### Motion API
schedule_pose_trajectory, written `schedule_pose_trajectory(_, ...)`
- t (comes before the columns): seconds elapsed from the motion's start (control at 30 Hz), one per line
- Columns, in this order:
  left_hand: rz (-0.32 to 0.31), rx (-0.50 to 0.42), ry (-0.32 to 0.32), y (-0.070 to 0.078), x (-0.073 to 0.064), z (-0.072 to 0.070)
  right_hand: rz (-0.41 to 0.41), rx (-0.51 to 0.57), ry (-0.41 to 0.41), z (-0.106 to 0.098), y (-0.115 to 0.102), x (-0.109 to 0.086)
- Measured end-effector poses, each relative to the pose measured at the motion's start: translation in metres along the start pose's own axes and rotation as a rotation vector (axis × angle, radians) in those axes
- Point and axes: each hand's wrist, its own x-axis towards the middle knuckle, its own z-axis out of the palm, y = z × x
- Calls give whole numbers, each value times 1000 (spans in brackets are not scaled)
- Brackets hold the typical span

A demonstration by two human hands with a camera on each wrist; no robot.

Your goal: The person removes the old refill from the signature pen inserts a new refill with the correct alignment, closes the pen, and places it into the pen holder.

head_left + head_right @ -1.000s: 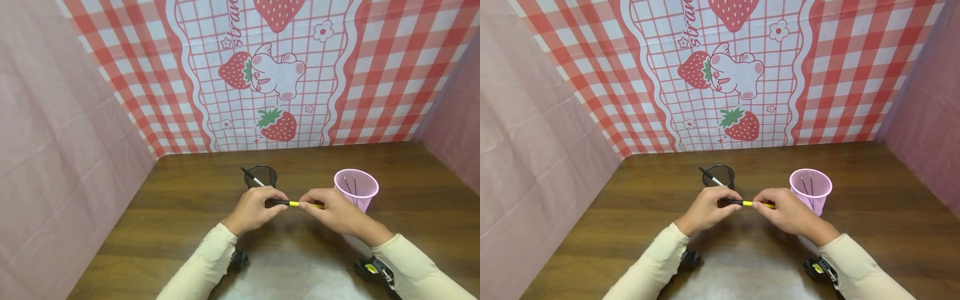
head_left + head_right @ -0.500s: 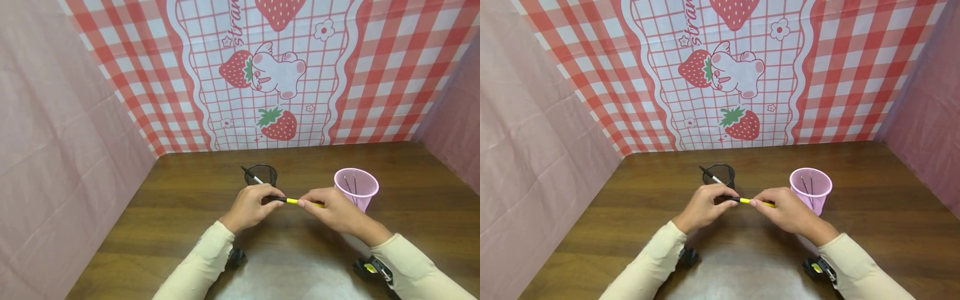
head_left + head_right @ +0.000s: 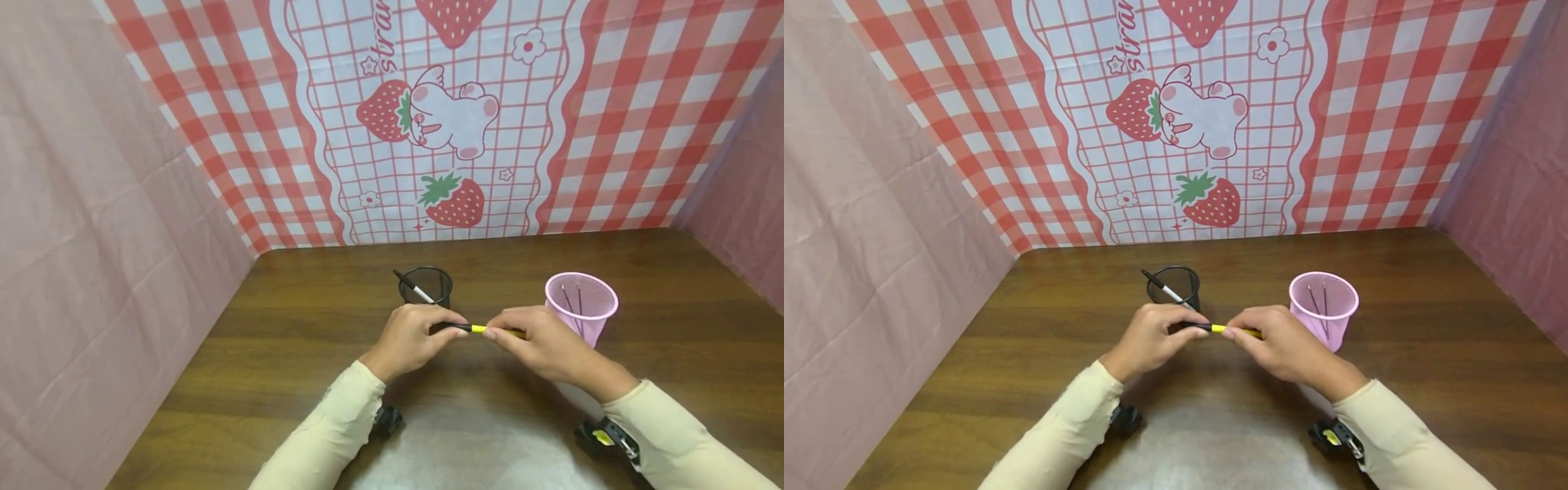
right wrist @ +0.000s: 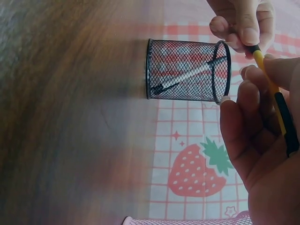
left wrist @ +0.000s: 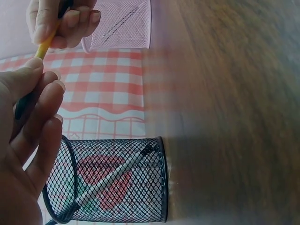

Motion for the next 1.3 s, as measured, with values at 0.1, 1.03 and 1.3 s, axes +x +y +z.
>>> schedule_pose_trajectory(0.1, 5, 2, 6, -1, -1, 0, -15, -1, 3, 0, 1, 0)
schedule_pose_trajectory(1.03, -30, -127, -9, -6, -2, 1, -113, -6, 82, 3, 2, 0)
schedule_pose_trajectory(1.3, -67, -249, -7, -6, -3, 4, -135, 35, 91, 3, 3, 1)
